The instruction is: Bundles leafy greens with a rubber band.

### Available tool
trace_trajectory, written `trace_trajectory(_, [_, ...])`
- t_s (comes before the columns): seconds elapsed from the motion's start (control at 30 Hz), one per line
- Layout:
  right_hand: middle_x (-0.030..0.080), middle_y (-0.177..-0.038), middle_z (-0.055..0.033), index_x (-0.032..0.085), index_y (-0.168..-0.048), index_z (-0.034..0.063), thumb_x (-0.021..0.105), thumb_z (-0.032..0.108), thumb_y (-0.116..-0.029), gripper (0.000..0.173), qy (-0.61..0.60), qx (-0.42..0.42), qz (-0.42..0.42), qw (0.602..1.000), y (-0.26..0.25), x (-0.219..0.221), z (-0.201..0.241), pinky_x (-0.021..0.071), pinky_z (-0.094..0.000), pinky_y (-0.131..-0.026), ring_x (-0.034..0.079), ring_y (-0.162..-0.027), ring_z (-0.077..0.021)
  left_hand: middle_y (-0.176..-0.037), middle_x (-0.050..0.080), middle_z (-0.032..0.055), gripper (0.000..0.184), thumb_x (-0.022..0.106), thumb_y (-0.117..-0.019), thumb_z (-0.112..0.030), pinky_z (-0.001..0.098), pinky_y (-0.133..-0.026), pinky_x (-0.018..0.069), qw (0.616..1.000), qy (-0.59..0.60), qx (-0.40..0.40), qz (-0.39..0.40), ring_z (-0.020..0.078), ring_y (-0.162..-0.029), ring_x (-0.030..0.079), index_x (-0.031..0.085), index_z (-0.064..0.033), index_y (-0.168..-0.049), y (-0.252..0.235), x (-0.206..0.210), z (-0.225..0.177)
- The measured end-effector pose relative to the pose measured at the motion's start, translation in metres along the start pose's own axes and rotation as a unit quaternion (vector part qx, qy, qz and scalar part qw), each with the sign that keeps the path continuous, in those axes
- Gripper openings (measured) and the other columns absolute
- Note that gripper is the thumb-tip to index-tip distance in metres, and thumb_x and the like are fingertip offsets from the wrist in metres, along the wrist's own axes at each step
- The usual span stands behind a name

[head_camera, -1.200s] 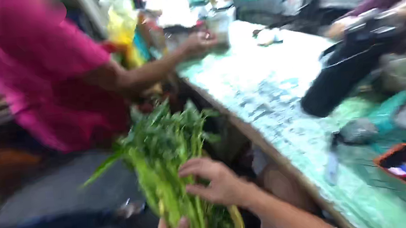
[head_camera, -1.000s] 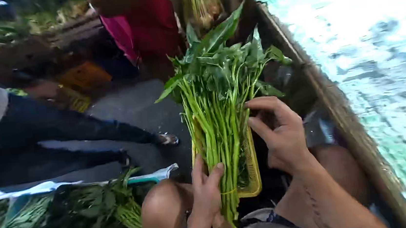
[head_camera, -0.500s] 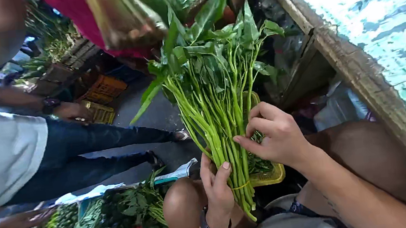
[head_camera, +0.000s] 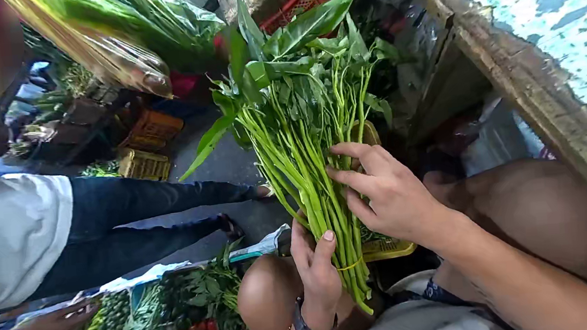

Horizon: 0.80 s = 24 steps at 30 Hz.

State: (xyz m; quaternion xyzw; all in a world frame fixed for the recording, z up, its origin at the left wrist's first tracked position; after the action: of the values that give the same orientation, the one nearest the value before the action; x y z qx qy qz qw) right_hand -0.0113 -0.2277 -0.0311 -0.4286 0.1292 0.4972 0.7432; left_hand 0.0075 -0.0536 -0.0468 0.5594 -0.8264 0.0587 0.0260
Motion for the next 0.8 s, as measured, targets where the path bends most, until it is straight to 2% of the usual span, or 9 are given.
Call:
trace_trajectory(0.07, [0.050, -0.152, -0.0102, 0.074, -0.123, 0.0160, 0.057, 0.032, -0.1012, 0.032, 0.004, 0.004, 0.031, 1.000, 0.002, 0.002, 0.001, 0.0526, -0.0420, -0.097, 0.058, -0.122, -0.0279, -0.115, 0.064, 0.0144, 0.051, 0.055, -0.0937, -0.014, 0.0341, -0.088, 0.0605, 1.000, -0.003, -0.011, -0.001, 0.0168, -0.101, 0.069, 0.041, 0.0099, -0.136, 0.000, -0.002, 0.001])
trace_trajectory(0.1, [0.050, -0.152, -0.0103, 0.076, -0.118, 0.0166, 0.059, 0.033, -0.1010, 0.030, 0.001, 0.005, 0.036, 0.999, 0.002, 0.003, 0.002, 0.0526, -0.0423, -0.097, 0.057, -0.122, -0.0281, -0.115, 0.064, 0.0152, 0.051, 0.054, -0.0939, -0.014, 0.0353, -0.086, 0.0612, 1.000, -0.005, -0.017, -0.001, 0.0180, -0.100, 0.069, 0.041, 0.0100, -0.137, 0.000, -0.003, 0.001])
trace_trajectory(0.2, [0.056, -0.144, -0.0093, 0.079, -0.099, 0.0188, 0.062, 0.033, -0.1003, 0.022, -0.012, 0.005, 0.020, 1.000, 0.004, 0.008, 0.003, 0.0524, -0.0424, -0.095, 0.058, -0.118, -0.0264, -0.116, 0.064, 0.0154, 0.052, 0.052, -0.0943, -0.013, 0.0378, -0.083, 0.0628, 0.999, -0.022, -0.034, -0.001, 0.0196, -0.099, 0.070, 0.039, 0.0096, -0.139, 0.001, -0.006, 0.001])
trace_trajectory(0.33, [0.061, -0.134, -0.0085, 0.078, -0.093, 0.0201, 0.064, 0.031, -0.0979, 0.018, -0.036, -0.010, -0.006, 0.999, 0.006, 0.010, 0.006, 0.0518, -0.0402, -0.094, 0.059, -0.116, -0.0243, -0.113, 0.065, 0.0150, 0.049, 0.051, -0.0939, -0.012, 0.0360, -0.083, 0.0621, 0.999, 0.000, -0.046, -0.013, 0.0184, -0.098, 0.070, 0.042, 0.0086, -0.137, 0.000, -0.007, -0.001])
trace_trajectory(0.4, [0.063, -0.133, -0.0052, 0.075, -0.086, 0.0189, 0.063, 0.030, -0.0951, 0.019, -0.035, -0.032, 0.006, 0.999, 0.007, 0.009, 0.010, 0.0503, -0.0415, -0.098, 0.057, -0.122, -0.0241, -0.112, 0.066, 0.0150, 0.047, 0.051, -0.0929, -0.011, 0.0344, -0.085, 0.0609, 0.999, 0.018, -0.046, -0.021, 0.0172, -0.097, 0.070, 0.044, 0.0085, -0.135, -0.001, -0.008, -0.003])
trace_trajectory(0.53, [0.070, -0.121, 0.0018, 0.070, -0.075, 0.0172, 0.063, 0.025, -0.0915, 0.020, -0.047, -0.053, -0.013, 0.997, 0.009, 0.008, 0.018, 0.0362, -0.0507, -0.115, 0.056, -0.126, -0.0241, -0.112, 0.065, 0.0145, 0.046, 0.051, -0.0937, -0.010, 0.0328, -0.086, 0.0601, 0.999, 0.023, -0.031, -0.017, 0.0162, -0.098, 0.069, 0.043, 0.0090, -0.135, -0.001, -0.008, -0.003])
trace_trajectory(0.63, [0.074, -0.111, 0.0042, 0.068, -0.071, 0.0179, 0.065, 0.023, -0.0892, 0.019, -0.071, -0.056, -0.036, 0.995, 0.010, 0.006, 0.022, 0.0236, -0.0582, -0.121, 0.056, -0.128, -0.0245, -0.111, 0.065, 0.0135, 0.046, 0.051, -0.0935, -0.009, 0.0313, -0.086, 0.0598, 0.999, 0.025, -0.029, -0.013, 0.0145, -0.097, 0.069, 0.043, 0.0099, -0.135, -0.001, -0.008, -0.005])
trace_trajectory(0.7, [0.075, -0.106, 0.0052, 0.068, -0.070, 0.0186, 0.065, 0.021, -0.0885, 0.019, -0.081, -0.053, -0.064, 0.993, 0.012, 0.005, 0.024, 0.0243, -0.0568, -0.119, 0.058, -0.125, -0.0223, -0.111, 0.065, 0.0128, 0.046, 0.052, -0.0929, -0.009, 0.0306, -0.086, 0.0597, 0.999, 0.025, -0.032, -0.007, 0.0140, -0.097, 0.069, 0.043, 0.0096, -0.134, -0.002, -0.007, -0.006])
trace_trajectory(0.8, [0.077, -0.100, 0.0057, 0.069, -0.073, 0.0178, 0.066, 0.018, -0.0890, 0.016, -0.113, -0.040, -0.103, 0.987, 0.014, 0.002, 0.024, 0.0347, -0.0442, -0.104, 0.062, -0.111, -0.0155, -0.114, 0.065, 0.0116, 0.052, 0.058, -0.0952, -0.014, 0.0301, -0.090, 0.0587, 0.999, 0.027, -0.032, 0.034, 0.0129, -0.101, 0.068, 0.039, 0.0104, -0.137, -0.002, -0.005, -0.008])
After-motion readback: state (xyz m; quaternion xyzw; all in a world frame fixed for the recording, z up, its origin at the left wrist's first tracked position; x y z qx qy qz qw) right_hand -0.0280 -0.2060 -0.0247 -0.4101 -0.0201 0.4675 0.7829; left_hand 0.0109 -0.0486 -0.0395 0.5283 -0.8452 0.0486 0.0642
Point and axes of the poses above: each hand's wrist, its own y-axis away from the middle knuckle, its own x-axis out of the palm, z = x × y, the point moved 4 cm from there along -y, towards the middle knuckle
